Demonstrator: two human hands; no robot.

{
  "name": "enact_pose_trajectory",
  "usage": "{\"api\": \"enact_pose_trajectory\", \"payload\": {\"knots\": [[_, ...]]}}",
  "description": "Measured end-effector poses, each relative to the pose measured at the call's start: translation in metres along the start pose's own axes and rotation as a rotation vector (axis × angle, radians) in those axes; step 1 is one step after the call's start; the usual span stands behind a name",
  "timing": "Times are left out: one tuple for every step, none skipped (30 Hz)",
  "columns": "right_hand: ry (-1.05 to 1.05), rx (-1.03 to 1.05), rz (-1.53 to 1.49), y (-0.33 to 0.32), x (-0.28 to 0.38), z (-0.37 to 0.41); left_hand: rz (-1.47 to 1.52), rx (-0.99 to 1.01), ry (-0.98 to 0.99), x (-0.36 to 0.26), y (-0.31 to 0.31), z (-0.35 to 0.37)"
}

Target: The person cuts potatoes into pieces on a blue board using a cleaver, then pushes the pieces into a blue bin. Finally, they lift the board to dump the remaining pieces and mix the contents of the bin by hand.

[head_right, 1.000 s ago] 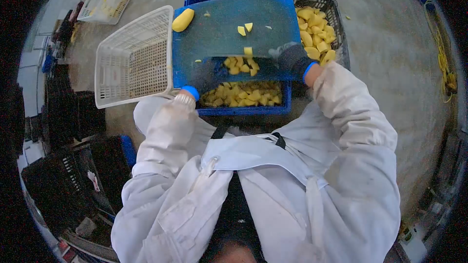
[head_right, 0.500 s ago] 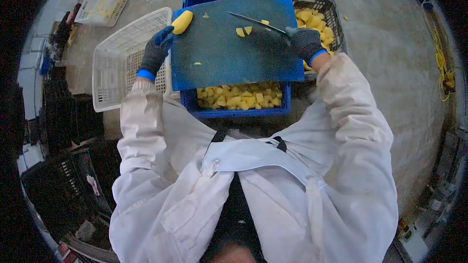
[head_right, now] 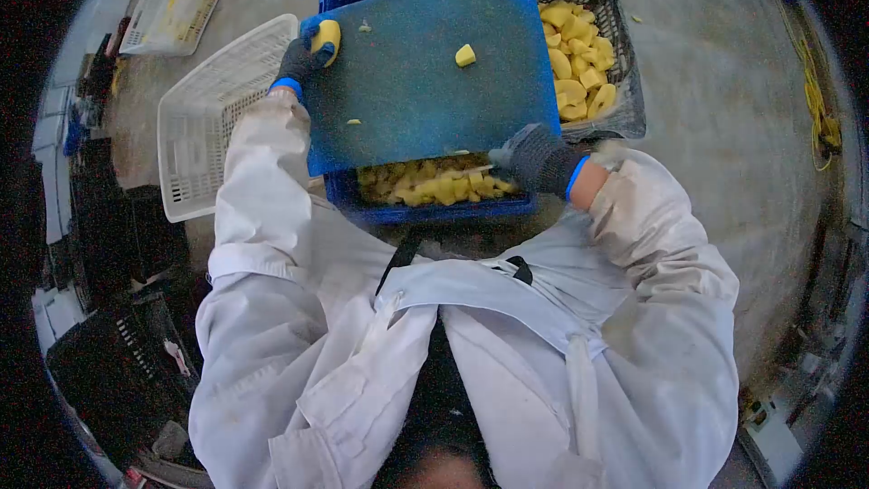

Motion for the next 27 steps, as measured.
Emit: {"api": "enact_pose_trajectory", "payload": {"knots": [[0.025,-0.091,-0.065,-0.012,-0.011,0.005,-0.006,-0.045,0.024,-0.008,-0.002,0.004],[0.05,-0.18,-0.129,-0.022,-0.023,0.01,-0.035,-0.054,0.04,-0.02,-0.002,0.013],[0.129,-0.335,-0.143,-0.035,-0.041,0.015,-0.064,-0.064,0.055,-0.032,0.0,0.025],[0.206,-0.489,-0.155,-0.046,-0.06,0.021,-0.092,-0.075,0.069,-0.042,-0.004,0.033],[0.28,-0.642,-0.167,-0.058,-0.078,0.028,-0.047,-0.127,0.104,-0.04,0.009,0.033],[0.35,-0.625,-0.133,-0.062,-0.094,0.026,-0.022,-0.079,0.07,-0.047,0.006,0.042],[0.418,-0.609,-0.101,-0.066,-0.108,0.023,0.001,-0.033,0.036,-0.058,0.007,0.055],[0.488,-0.594,-0.069,-0.067,-0.118,0.025,0.024,0.013,0.004,-0.069,0.007,0.07],[0.467,-0.556,-0.038,-0.064,-0.118,0.025,0.105,0.042,-0.009,-0.075,0.008,0.082],[0.416,-0.526,-0.023,-0.056,-0.113,0.027,0.188,0.071,-0.018,-0.081,0.01,0.094],[0.366,-0.491,-0.007,-0.043,-0.104,0.032,0.274,0.103,-0.029,-0.085,0.016,0.102],[0.317,-0.453,0.01,-0.034,-0.091,0.038,0.349,0.06,-0.017,-0.088,0.023,0.106],[0.242,-0.42,0.052,-0.027,-0.074,0.046,0.424,0.02,-0.006,-0.09,0.032,0.112],[0.198,-0.36,0.054,-0.023,-0.054,0.054,0.498,-0.02,0.007,-0.089,0.041,0.117],[0.154,-0.302,0.056,-0.024,-0.033,0.061,0.388,-0.01,0.049,-0.092,0.048,0.12],[0.111,-0.248,0.06,-0.021,-0.016,0.065,0.463,-0.01,0.039,-0.091,0.056,0.124],[0.144,-0.285,-0.06,-0.02,-0.014,0.07,0.539,-0.011,0.028,-0.097,0.059,0.13],[0.175,-0.319,-0.182,-0.018,-0.012,0.073,0.615,-0.009,0.016,-0.101,0.062,0.136],[0.204,-0.35,-0.304,-0.016,-0.011,0.076,0.642,0.01,0.009,-0.104,0.065,0.141],[0.172,-0.445,-0.407,-0.021,-0.001,0.078,0.693,0.015,-0.022,-0.107,0.069,0.146],[0.139,-0.542,-0.509,-0.028,0.01,0.077,0.744,0.019,-0.05,-0.11,0.074,0.149],[0.104,-0.641,-0.607,-0.036,0.019,0.075,0.797,0.021,-0.076,-0.112,0.078,0.15],[0.151,-0.631,-0.754,-0.033,0.021,0.064,0.726,0.01,-0.106,-0.113,0.077,0.148],[0.196,-0.617,-0.902,-0.028,0.023,0.05,0.705,0.003,-0.117,-0.118,0.071,0.15],[0.24,-0.597,-1.051,-0.022,0.024,0.036,0.682,-0.004,-0.131,-0.122,0.065,0.153],[0.266,-0.607,-0.933,-0.022,0.025,0.024,0.659,-0.012,-0.145,-0.124,0.06,0.155],[0.292,-0.614,-0.814,-0.022,0.025,0.011,0.649,-0.018,-0.134,-0.125,0.058,0.154]]}}
Point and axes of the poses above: each hand's wrist, its own z-axis away from the middle knuckle, its own y-axis out of the palm, x = y × z, the point moved 9 cm from there along -z, towards the middle knuckle, and after that the axes turned 14 degrees about -z, right-handed, at the moved point
